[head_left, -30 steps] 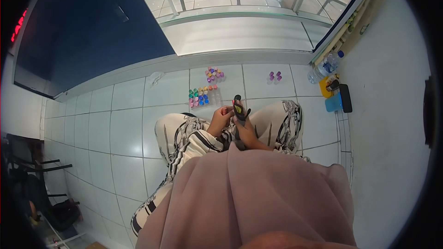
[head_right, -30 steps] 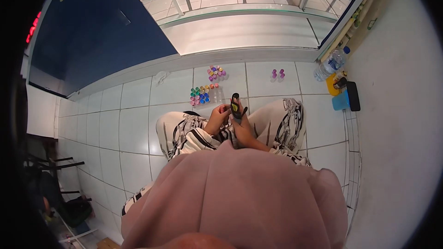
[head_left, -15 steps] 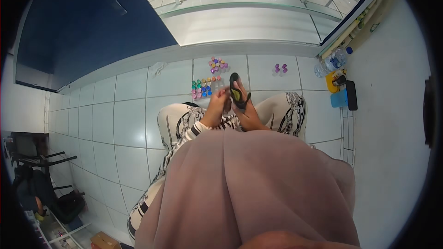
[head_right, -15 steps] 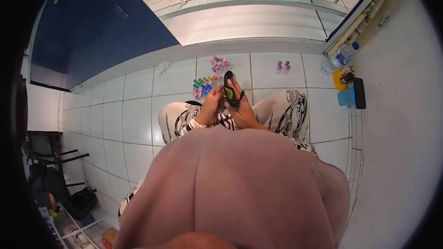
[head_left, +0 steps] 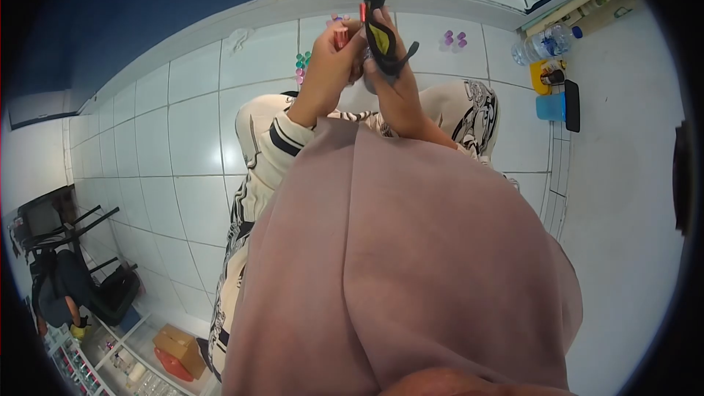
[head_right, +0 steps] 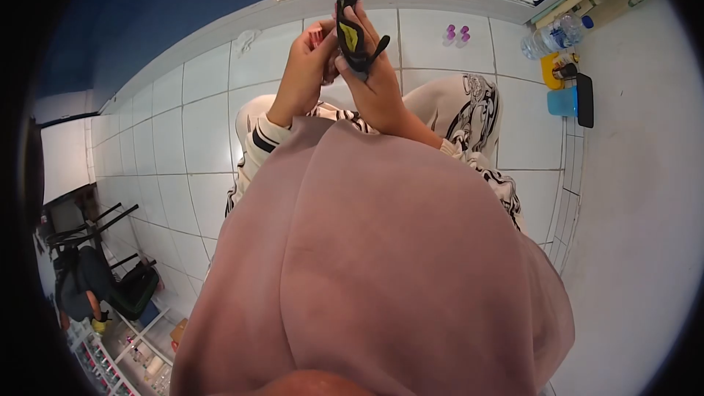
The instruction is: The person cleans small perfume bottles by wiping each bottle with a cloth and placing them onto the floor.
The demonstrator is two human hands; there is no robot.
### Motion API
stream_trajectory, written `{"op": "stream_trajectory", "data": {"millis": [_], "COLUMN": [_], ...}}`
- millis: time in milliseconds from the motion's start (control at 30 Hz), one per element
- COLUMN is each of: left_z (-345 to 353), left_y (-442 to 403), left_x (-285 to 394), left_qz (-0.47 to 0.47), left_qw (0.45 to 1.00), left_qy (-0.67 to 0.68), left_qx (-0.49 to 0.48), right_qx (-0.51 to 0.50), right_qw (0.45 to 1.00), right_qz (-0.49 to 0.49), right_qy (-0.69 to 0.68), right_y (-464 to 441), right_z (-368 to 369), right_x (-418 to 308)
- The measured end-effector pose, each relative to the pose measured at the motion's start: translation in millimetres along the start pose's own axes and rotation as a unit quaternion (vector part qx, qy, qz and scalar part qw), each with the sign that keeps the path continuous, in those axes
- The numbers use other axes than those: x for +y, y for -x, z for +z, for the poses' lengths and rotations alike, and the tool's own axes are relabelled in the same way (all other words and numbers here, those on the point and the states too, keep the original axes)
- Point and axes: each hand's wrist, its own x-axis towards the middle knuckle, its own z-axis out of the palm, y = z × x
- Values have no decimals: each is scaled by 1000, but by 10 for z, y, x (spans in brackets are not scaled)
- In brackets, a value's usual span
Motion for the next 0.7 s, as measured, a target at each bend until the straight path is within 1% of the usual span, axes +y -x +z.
{"op": "stream_trajectory", "data": {"millis": [67,100,200,233,300,333,367,467,500,533,600,633,700], "left_z": [-5,9,105,141,244,255,267,248,232,255,313,307,303], "left_y": [-35,-41,-34,-27,19,23,24,14,9,-19,-94,-78,-23], "left_x": [-7,-17,-14,2,96,90,85,34,-5,-54,-160,-201,-294], "left_qz": [5,5,17,22,15,9,2,-16,-24,-6,31,29,27], "left_qw": [1000,1000,999,999,998,998,998,996,994,993,986,987,988], "left_qy": [15,18,11,-2,-22,-5,12,68,87,113,163,156,143], "left_qx": [-6,-17,-37,-46,-53,-57,-61,-64,-62,-33,27,36,51], "right_qx": [-18,-17,9,29,46,54,58,79,67,55,31,21,16], "right_qw": [997,998,992,989,986,984,987,981,985,988,998,1000,999], "right_qz": [-4,-3,78,51,98,119,109,157,139,121,49,-6,21], "right_qy": [-76,-60,-103,-135,-124,-117,-105,-77,-75,-74,-25,23,-22], "right_y": [80,85,36,-4,-93,-146,-185,-160,-106,-14,86,112,90], "right_z": [46,15,-79,-85,-163,-196,-205,-252,-237,-192,-127,-103,-153], "right_x": [85,75,-119,-121,-280,-361,-406,-404,-354,-256,-95,-36,9]}}
